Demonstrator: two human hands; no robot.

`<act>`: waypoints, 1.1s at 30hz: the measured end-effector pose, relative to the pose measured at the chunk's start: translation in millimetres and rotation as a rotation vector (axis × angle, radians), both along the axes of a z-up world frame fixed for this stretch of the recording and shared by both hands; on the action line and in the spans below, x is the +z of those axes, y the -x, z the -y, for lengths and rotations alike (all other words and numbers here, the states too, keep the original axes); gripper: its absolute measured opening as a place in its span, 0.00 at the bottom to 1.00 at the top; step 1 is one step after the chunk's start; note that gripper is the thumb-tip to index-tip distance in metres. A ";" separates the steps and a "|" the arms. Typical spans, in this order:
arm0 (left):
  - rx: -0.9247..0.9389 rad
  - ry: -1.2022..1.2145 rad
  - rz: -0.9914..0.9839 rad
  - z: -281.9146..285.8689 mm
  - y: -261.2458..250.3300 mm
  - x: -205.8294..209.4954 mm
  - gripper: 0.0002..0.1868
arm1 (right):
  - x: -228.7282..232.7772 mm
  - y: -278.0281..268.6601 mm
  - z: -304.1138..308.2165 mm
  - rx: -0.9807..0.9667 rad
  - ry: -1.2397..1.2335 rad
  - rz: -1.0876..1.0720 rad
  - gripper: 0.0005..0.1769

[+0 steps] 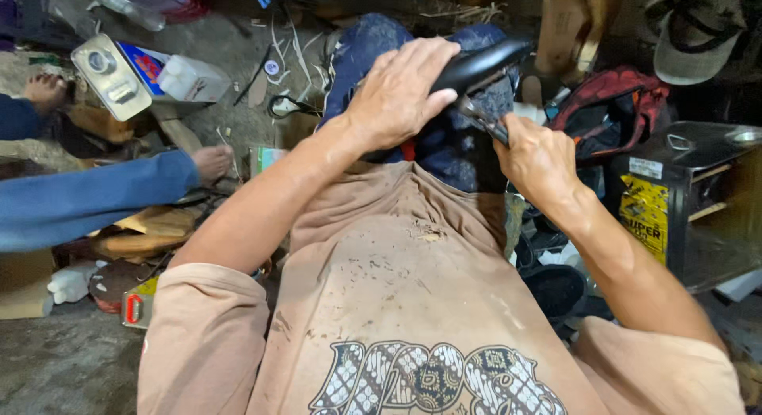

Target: The person sits on the floor and uses a hammer and a chisel-like tool to work on the sole of a black shoe held on their lap. They repeatedly strike the tool to shape or attach the sole, occasionally rotating the shoe to access different areas.

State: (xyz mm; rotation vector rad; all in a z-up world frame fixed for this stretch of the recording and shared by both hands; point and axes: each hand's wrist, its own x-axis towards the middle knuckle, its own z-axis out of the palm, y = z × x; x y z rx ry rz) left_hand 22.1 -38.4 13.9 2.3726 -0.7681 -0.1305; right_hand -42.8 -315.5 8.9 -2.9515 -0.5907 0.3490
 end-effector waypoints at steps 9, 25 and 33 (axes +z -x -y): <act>-0.086 0.048 -0.015 -14.0 -14.7 -2.8 0.27 | 56.7 -27.9 -17.7 0.144 0.163 -0.245 0.14; -0.180 0.105 -0.302 -22.2 -36.0 18.9 0.25 | 23.9 -43.0 -10.5 0.132 -0.128 -0.087 0.14; -0.182 0.097 0.014 -11.5 -10.3 1.0 0.25 | -5.2 -0.6 -9.8 0.023 -0.232 -0.101 0.19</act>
